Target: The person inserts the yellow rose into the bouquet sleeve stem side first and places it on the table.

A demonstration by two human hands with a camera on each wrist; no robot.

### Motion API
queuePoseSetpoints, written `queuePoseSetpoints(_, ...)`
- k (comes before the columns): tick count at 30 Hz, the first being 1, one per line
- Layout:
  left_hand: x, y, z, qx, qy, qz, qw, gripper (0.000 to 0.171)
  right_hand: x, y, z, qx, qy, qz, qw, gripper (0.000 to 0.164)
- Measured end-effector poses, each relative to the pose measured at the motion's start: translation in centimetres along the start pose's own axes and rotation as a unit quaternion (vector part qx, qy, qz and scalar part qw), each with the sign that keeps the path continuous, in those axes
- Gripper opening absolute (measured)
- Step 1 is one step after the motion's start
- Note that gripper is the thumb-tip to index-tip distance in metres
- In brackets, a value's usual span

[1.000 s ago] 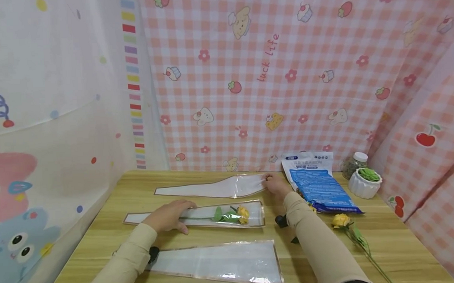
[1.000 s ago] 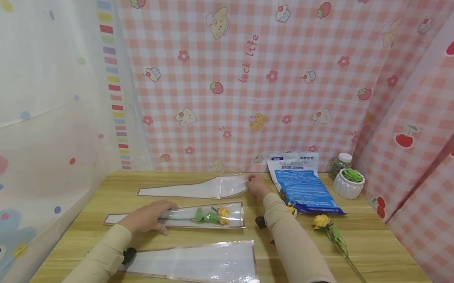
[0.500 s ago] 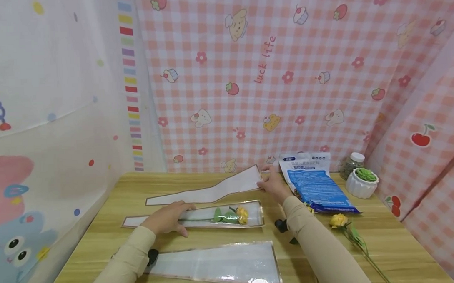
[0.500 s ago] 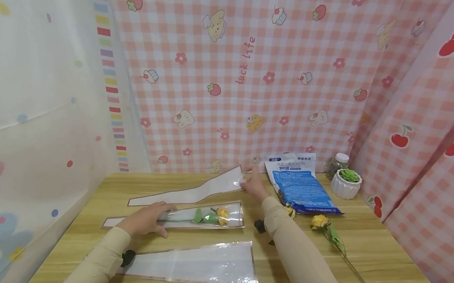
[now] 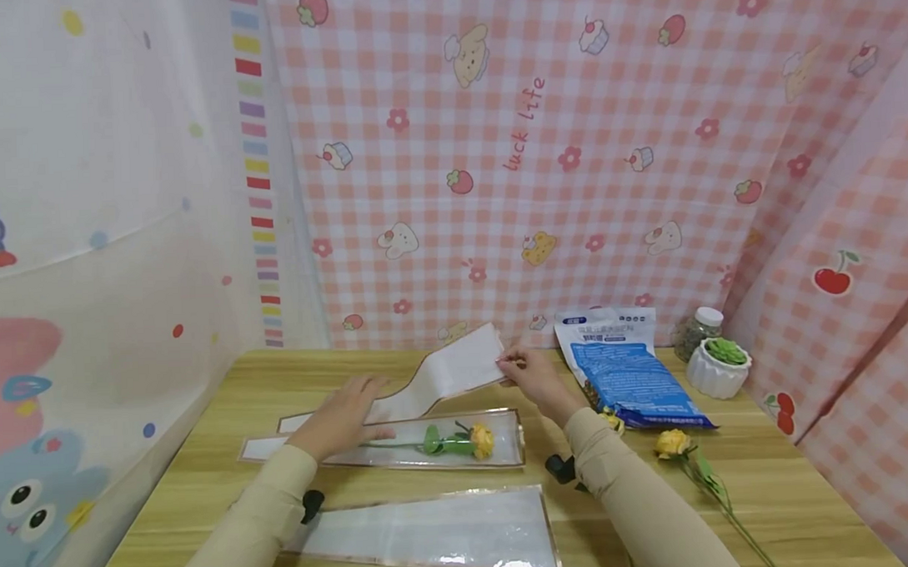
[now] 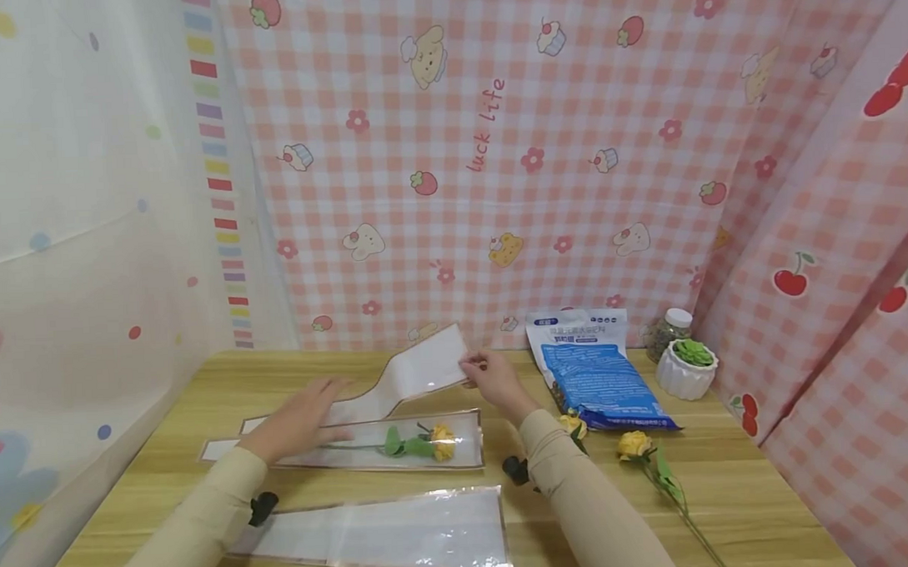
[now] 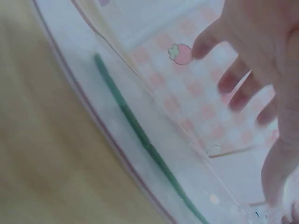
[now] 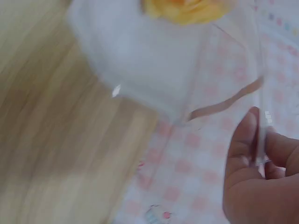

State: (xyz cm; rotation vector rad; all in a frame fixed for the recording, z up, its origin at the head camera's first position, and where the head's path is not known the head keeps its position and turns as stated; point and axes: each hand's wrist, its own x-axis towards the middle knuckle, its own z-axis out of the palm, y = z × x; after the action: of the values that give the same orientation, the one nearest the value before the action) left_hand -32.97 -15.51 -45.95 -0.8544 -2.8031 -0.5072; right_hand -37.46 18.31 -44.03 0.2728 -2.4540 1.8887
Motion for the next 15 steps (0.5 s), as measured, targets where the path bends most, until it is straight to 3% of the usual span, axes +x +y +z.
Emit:
queuePoseSetpoints(4, 1.7, 0.9, 0.2, -0.022, 0.061, 0.007, 0.9979, 0.111, -0.7, -2.0, 0.9, 0.025, -0.017, -0.021, 0.999, 0.014)
queuePoseSetpoints(9, 3.8, 2.5, 0.1, -0.118, 0.114, 0.029, 0.9861, 0.136, -2.3, -4.8, 1.9, 0.042, -0.079, -0.061, 0.994, 0.015)
queuePoseSetpoints(12, 4.4, 3.1, -0.2, -0.162, 0.127, 0.025, 0.9783, 0.134, -3.0, -5.9, 2.3, 0.044, -0.122, -0.100, 0.986, 0.017)
queuePoseSetpoints(15, 4.4, 2.9, -0.6, -0.157, 0.133, 0.021, 0.9784, 0.124, -3.5, -6.4, 2.3, 0.055, -0.148, -0.126, 0.979, 0.026)
